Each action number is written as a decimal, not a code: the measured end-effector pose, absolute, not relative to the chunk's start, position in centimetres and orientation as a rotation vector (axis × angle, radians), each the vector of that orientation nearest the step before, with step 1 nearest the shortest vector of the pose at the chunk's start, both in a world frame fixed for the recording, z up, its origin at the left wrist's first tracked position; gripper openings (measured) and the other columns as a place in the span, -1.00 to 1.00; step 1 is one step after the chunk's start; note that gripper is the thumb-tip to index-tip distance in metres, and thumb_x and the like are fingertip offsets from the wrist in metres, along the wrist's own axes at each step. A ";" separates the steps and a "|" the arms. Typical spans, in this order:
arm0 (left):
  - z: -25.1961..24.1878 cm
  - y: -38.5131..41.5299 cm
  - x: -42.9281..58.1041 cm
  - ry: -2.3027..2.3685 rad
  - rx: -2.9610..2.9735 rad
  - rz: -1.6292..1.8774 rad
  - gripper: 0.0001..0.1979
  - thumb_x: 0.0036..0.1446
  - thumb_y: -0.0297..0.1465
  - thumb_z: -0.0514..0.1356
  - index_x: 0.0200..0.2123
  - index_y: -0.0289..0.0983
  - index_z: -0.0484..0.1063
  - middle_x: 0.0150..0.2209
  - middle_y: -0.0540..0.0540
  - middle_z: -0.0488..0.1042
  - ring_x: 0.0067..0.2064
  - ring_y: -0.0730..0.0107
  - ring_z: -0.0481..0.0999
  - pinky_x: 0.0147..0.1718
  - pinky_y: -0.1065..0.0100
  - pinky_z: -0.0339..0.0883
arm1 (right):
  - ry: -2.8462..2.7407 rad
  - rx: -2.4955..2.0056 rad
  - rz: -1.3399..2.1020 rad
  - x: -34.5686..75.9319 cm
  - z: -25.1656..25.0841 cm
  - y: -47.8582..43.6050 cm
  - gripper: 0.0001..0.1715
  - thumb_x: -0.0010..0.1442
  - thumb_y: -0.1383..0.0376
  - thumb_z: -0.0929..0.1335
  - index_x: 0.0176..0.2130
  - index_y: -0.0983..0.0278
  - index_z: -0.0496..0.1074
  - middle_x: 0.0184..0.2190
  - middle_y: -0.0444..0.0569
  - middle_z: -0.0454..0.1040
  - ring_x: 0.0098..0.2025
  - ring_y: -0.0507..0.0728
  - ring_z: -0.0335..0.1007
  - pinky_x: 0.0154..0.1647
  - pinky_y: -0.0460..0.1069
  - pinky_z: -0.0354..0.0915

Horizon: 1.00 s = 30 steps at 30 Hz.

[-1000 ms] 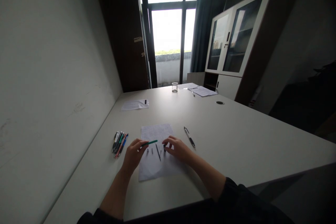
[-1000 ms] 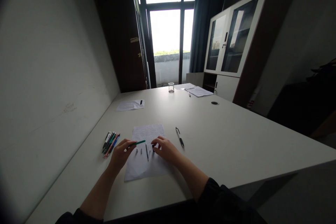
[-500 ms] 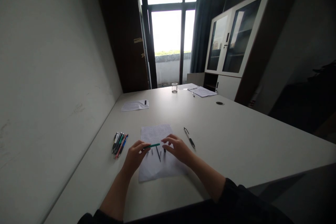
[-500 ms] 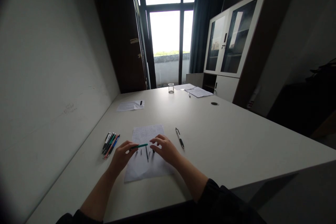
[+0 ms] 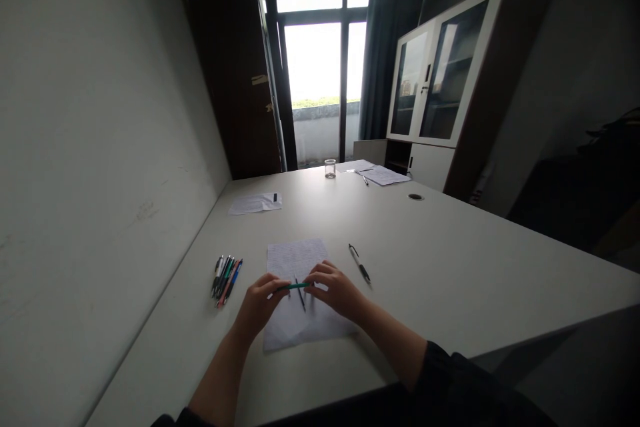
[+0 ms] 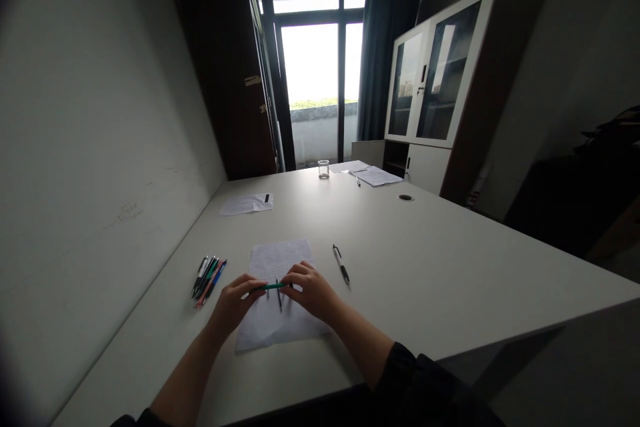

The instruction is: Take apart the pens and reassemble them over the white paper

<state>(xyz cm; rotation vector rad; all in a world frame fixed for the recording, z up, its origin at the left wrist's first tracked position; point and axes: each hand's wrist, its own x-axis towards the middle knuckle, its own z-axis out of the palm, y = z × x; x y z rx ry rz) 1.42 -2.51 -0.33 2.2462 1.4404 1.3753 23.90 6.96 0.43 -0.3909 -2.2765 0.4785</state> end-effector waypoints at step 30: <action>-1.5 -1.9 -1.1 1.712 2.005 1.517 -0.82 0.28 -0.31 0.15 -0.16 -0.24 0.50 -0.33 -0.09 0.50 -0.34 0.34 0.51 -0.37 0.36 0.43 | -2.018 -0.663 0.488 24.4 1.3 7.3 -0.81 0.29 0.21 0.35 -0.26 0.23 0.55 -0.35 0.00 0.49 -0.26 0.13 0.39 -0.19 0.04 0.34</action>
